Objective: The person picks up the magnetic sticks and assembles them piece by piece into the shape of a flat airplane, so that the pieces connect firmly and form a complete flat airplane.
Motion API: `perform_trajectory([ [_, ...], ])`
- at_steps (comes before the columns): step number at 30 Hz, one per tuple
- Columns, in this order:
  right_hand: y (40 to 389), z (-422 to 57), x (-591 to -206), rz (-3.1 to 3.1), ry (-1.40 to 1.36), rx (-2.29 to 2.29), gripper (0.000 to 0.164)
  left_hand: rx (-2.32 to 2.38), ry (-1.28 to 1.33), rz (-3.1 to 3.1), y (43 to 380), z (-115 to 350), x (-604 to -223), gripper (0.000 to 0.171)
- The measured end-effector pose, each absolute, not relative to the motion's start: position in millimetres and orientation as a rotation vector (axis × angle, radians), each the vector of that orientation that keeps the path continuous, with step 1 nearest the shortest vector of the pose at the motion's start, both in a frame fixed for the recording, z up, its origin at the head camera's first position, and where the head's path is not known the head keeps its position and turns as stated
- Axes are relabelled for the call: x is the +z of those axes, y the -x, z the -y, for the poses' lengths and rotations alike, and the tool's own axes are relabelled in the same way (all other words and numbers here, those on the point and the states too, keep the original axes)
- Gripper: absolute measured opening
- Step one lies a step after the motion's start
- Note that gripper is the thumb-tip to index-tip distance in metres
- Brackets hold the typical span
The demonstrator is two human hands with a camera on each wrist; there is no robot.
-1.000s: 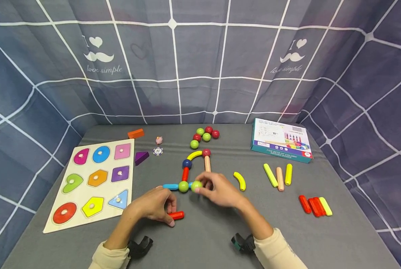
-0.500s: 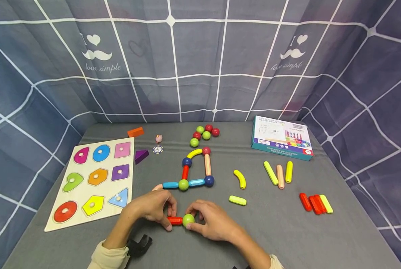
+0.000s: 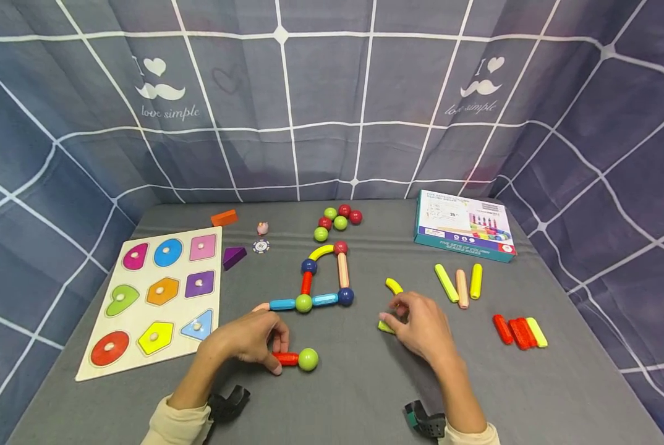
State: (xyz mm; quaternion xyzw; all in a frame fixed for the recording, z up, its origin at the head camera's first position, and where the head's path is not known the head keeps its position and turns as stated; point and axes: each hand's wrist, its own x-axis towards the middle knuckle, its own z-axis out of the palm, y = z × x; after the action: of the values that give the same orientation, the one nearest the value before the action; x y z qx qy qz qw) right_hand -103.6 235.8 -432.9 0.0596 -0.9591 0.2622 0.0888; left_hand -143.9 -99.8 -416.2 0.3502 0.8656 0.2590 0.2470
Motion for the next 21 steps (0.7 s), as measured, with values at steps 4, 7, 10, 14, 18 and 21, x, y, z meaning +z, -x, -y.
perform_trajectory([
  [4, 100, -239, -437, 3.025, -0.204, 0.764, 0.023, 0.708, -0.939, -2.364, 143, 102, -416, 0.027],
  [7, 99, -238, -438, 3.053, -0.206, 0.750, 0.020, 0.750, -0.937, -2.323, 144, 105, -415, 0.027],
  [10, 99, -237, -439, 3.046, -0.195, 0.755, 0.019, 0.862, -0.894, -2.292, 149, 115, -409, 0.026],
  [14, 99, -236, -440, 3.042, -0.196, 0.758, 0.019, 1.002, -0.783, -2.436, 159, 134, -405, 0.021],
  [18, 99, -231, -443, 3.030, -0.246, 0.784, 0.018, 0.947, -0.663, -2.685, 164, 144, -410, 0.018],
  [21, 100, -226, -445, 3.012, -0.320, 0.829, 0.017, 0.853, -0.563, -2.793, 165, 144, -415, 0.022],
])
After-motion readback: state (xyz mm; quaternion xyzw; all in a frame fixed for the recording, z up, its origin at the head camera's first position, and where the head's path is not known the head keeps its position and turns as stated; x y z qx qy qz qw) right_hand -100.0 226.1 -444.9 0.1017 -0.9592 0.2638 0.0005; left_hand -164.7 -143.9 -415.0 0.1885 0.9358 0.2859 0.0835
